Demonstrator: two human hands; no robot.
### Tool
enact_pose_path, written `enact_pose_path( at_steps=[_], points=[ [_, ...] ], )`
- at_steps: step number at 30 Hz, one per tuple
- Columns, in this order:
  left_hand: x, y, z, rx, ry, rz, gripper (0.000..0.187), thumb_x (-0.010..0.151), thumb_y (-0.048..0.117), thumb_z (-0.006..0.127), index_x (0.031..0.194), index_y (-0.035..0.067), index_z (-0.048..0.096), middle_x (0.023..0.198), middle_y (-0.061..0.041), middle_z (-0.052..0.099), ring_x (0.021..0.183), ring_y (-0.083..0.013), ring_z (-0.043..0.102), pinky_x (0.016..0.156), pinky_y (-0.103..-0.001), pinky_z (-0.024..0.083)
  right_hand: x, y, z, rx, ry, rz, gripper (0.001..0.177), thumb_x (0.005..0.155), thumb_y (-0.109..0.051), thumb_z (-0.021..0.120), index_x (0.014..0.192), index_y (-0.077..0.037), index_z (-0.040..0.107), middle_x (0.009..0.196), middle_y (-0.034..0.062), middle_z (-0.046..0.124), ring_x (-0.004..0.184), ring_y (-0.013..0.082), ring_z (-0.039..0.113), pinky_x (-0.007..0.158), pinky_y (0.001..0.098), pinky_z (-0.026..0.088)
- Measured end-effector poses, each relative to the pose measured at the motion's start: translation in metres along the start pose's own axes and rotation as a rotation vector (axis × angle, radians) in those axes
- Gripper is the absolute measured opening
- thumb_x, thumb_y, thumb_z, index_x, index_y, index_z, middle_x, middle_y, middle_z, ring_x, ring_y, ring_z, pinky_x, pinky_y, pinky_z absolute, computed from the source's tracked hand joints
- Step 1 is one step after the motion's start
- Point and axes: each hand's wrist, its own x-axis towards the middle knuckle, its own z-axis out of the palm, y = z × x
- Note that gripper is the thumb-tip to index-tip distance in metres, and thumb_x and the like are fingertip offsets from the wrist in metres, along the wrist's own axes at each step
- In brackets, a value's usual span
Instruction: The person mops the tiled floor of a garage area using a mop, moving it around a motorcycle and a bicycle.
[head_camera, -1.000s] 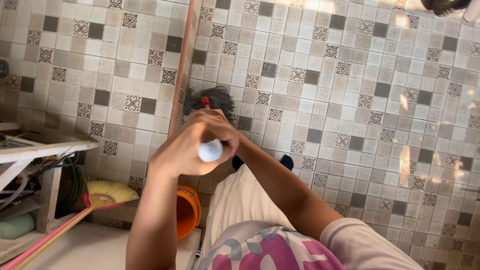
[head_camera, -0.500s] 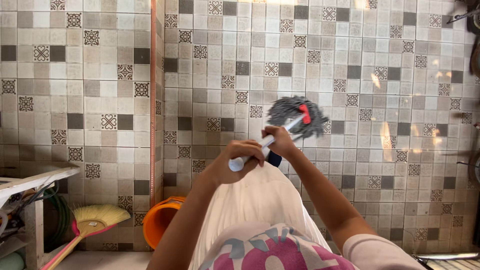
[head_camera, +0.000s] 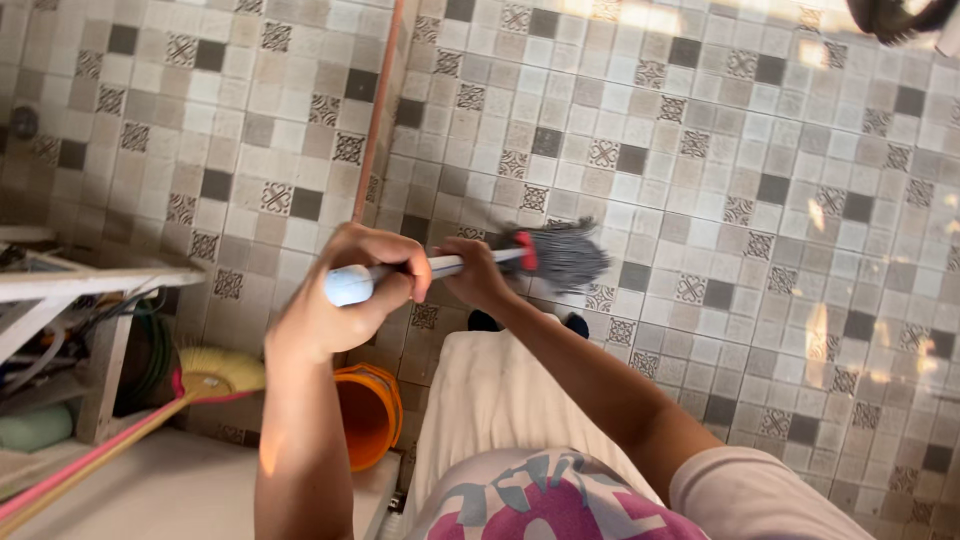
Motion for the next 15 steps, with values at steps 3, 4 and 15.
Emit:
enact_pose_path(
  at_steps=[3,4,15],
  points=[
    [-0.007,0.025,-0.006,0.093,0.04,-0.018,0.003,0.075,0.002,0.06,0.074,0.002,0.062,0.064,-0.007,0.064,0.057,-0.0168,0.063,0.058,-0.031,0.05,0.021,-0.018,0.046,0.207,-0.114,-0.078,0.013,0.074,-0.008,0.072,0.083,-0.005,0.065,0.075,0.0153,0.068,0.075,0.0332,0.071,0.064,0.0389,0.053],
    [-0.007,0.026,0.0,0.117,0.045,-0.01,0.002,0.076,0.003,0.061,0.075,0.002,0.062,0.066,-0.008,0.065,0.058,-0.0178,0.063,0.059,-0.032,0.05,0.024,-0.015,0.059,0.314,-0.16,-0.095,0.012,0.074,-0.008,0.072,0.083,-0.005,0.065,0.075,0.0154,0.068,0.074,0.0333,0.071,0.064,0.039,0.053],
    [-0.003,0.017,0.072,0.157,-0.082,0.261,0.008,0.074,0.003,0.068,0.072,0.005,0.061,0.07,-0.007,0.068,0.068,-0.0251,0.067,0.074,-0.038,0.051,-0.033,0.022,0.032,0.887,-0.43,0.032,0.01,0.075,-0.008,0.071,0.082,-0.004,0.066,0.075,0.0163,0.068,0.073,0.0338,0.071,0.064,0.0399,0.053]
  ],
)
